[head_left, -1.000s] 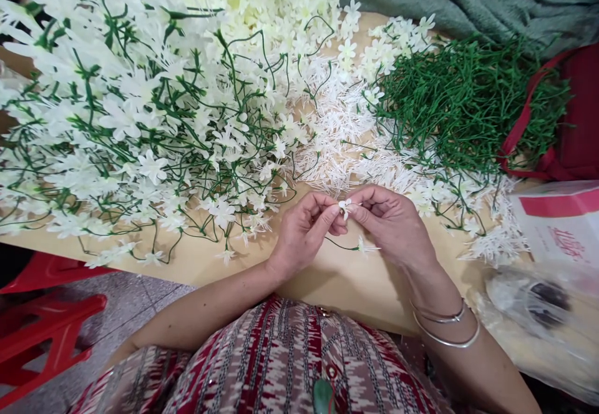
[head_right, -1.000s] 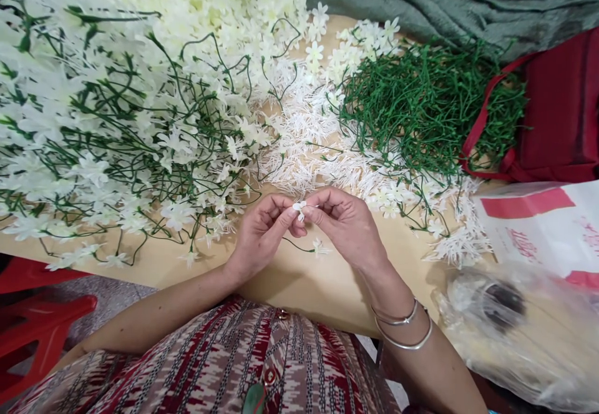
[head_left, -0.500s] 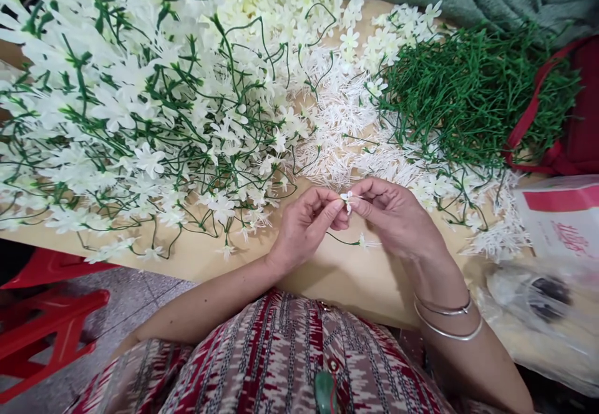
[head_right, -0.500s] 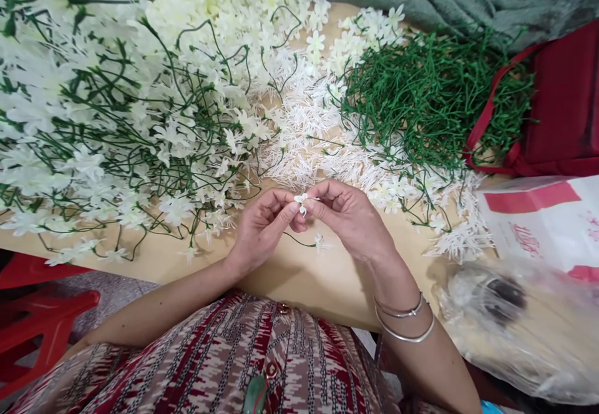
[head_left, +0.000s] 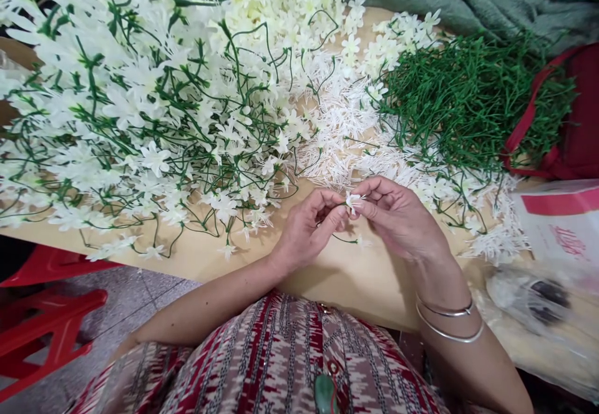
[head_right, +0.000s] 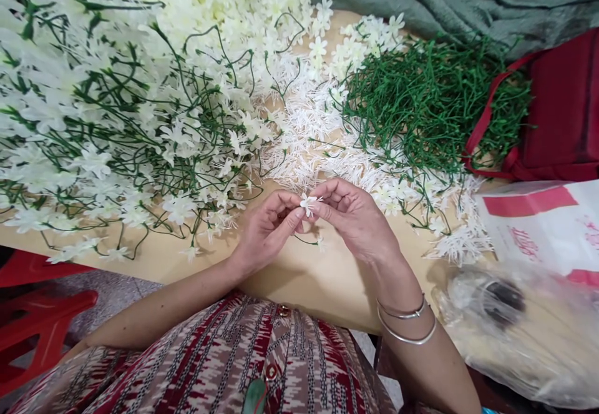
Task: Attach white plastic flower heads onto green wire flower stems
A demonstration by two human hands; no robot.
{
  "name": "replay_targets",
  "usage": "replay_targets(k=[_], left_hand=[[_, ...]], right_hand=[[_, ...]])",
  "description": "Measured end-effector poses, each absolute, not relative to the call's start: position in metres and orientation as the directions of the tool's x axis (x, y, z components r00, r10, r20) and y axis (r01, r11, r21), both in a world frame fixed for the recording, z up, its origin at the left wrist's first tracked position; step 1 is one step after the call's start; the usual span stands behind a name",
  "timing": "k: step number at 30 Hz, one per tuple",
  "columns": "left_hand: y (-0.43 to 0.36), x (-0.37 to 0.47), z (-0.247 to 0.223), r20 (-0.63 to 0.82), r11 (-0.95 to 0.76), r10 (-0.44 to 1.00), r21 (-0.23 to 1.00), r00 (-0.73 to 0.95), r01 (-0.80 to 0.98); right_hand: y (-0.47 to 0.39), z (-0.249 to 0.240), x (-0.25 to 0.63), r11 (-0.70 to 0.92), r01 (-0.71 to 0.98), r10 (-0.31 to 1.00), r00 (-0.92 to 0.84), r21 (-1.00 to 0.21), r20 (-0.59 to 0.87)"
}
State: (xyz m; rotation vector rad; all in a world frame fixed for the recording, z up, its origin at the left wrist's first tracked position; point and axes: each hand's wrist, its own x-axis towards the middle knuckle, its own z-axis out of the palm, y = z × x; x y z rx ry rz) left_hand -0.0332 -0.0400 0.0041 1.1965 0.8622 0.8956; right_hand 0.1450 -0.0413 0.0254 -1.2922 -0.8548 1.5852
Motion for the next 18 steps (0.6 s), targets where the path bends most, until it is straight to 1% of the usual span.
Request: replay_targets(k=[3,7,11,18], left_hand=[[-0.0408,-0.0331,0.0028,-0.092,0.149,0.914,0.982,0.396,-0.117],[-0.0419,-0.0328,0.0020,-0.096,0.151,0.919,0.982,0.382,-0.115],[-0.0420,-0.0331,0.0020,-0.098,0.157,0.910,0.981,0.403,-0.118],[-0.0409,-0.0344,0.0024,-0.119,0.183,0.901,0.976,0.417,-0.117]], right_hand=[[-0.0413,0.0252,0.1451,-0.364,-0.204,0.931,-0.048,-0.909,-0.362],[-0.0416,0.0266,0.1468,-0.368,-0.185,0.930,-0.079,-0.911,-0.359],[-0.0423,0.0289,0.1481,-0.373,-0.153,0.926,-0.116,-0.915,-0.359],[-0.0427,0.0305,0.1499,-0.370,-0.117,0.926,-0.127,-0.922,-0.356]])
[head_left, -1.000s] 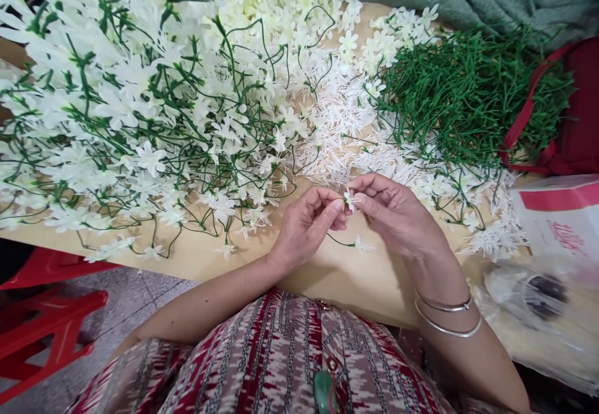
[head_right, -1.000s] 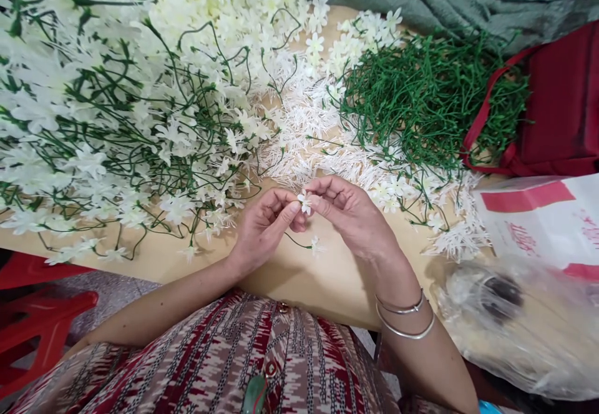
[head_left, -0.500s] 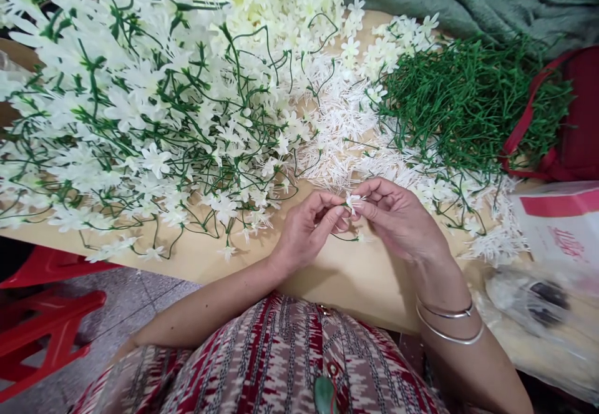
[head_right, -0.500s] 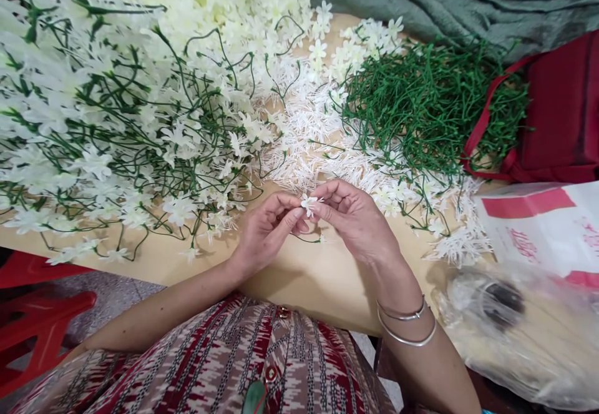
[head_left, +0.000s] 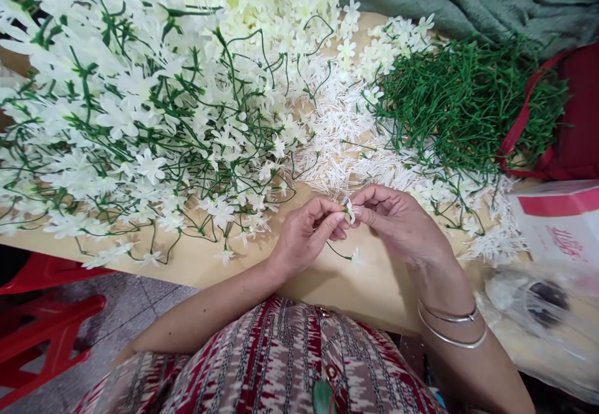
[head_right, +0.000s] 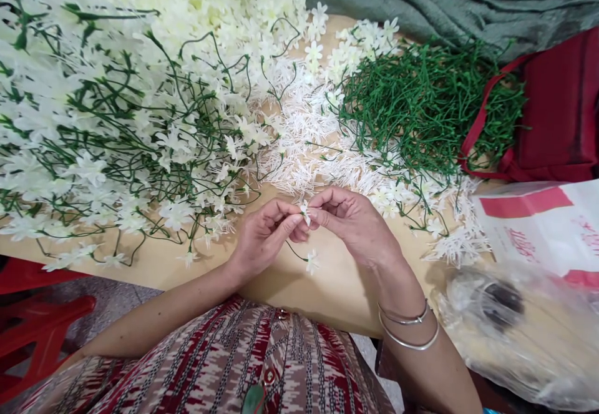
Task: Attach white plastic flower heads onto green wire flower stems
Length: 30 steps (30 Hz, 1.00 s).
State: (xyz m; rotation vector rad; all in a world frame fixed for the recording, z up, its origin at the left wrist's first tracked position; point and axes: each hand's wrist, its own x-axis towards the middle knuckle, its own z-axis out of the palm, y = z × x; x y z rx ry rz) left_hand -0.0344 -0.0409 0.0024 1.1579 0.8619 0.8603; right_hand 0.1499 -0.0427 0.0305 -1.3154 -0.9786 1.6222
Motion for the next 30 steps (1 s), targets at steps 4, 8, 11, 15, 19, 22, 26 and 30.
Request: replay_targets(k=[4,8,11,15,19,22,26,30], left_hand=[[-0.041,-0.035,0.004,-0.113,0.174,0.896,0.979,0.428,-0.105],[-0.041,-0.037,0.005,-0.107,0.140,0.900,0.989,0.422,-0.048],[-0.041,-0.038,0.005,-0.093,0.098,0.899,0.995,0.427,0.011],[-0.041,-0.038,0.006,-0.080,0.067,0.900,0.997,0.429,0.047],[-0.042,-0.039,0.006,-0.059,0.022,0.900,0.996,0.432,0.091],[-0.043,-0.039,0.005,-0.044,-0.001,0.898,0.995,0.438,0.103],[-0.043,-0.037,0.003,-0.072,0.059,0.899,0.997,0.431,0.045],[-0.042,-0.034,0.002,-0.086,0.124,0.909,0.990,0.408,-0.067]], right_hand=[[-0.042,0.031,0.151,-0.372,-0.106,0.923,-0.153,-0.922,-0.354],[-0.041,0.033,0.150,-0.364,-0.076,0.926,-0.141,-0.928,-0.351],[-0.040,0.036,0.148,-0.369,-0.091,0.923,-0.150,-0.925,-0.353],[-0.039,0.039,0.147,-0.378,-0.101,0.916,-0.182,-0.920,-0.356],[-0.037,0.041,0.147,-0.378,-0.120,0.910,-0.227,-0.918,-0.345],[-0.037,0.041,0.147,-0.386,-0.138,0.901,-0.267,-0.912,-0.341],[-0.037,0.039,0.148,-0.394,-0.162,0.895,-0.292,-0.905,-0.337],[-0.037,0.037,0.154,-0.415,-0.235,0.904,-0.217,-0.879,-0.368]])
